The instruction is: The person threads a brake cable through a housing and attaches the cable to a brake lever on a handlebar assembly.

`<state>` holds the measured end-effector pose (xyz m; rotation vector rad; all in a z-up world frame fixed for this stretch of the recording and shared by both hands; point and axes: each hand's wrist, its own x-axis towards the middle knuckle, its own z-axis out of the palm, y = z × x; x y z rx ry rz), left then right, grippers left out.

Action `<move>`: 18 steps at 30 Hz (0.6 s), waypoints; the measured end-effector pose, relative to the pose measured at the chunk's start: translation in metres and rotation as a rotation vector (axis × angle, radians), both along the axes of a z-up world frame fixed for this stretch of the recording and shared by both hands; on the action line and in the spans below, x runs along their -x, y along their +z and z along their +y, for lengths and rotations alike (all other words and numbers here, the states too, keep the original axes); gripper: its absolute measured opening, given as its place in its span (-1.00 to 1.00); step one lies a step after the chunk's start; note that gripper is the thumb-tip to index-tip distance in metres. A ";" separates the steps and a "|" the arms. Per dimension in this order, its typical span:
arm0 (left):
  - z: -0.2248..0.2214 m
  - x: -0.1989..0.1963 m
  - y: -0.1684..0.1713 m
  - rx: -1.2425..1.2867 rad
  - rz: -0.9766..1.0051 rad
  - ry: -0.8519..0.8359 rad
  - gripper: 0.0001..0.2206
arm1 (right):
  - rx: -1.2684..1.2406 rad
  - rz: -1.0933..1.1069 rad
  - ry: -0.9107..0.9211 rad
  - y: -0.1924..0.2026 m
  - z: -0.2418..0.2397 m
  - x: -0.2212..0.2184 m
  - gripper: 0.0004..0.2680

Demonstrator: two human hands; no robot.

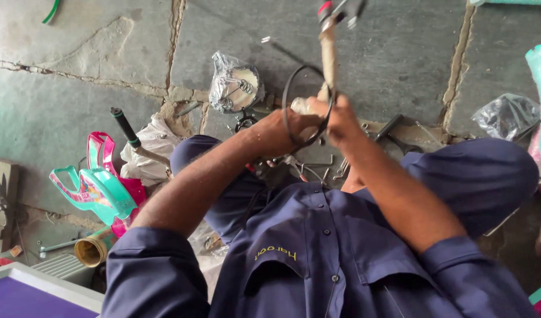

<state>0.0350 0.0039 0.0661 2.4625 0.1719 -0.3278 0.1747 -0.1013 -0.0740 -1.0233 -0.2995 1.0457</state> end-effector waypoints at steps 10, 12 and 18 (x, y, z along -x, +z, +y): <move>0.003 0.058 0.021 -0.398 -0.273 0.243 -0.51 | -0.070 -0.783 -0.405 0.072 -0.028 -0.131 -0.68; -0.011 0.085 0.030 -0.151 0.053 0.260 -0.50 | 0.056 -1.139 -0.426 0.081 -0.042 -0.130 -0.67; -0.023 0.106 0.040 0.680 -0.756 0.903 -0.28 | 0.056 -1.578 -0.273 0.074 -0.043 -0.087 -0.71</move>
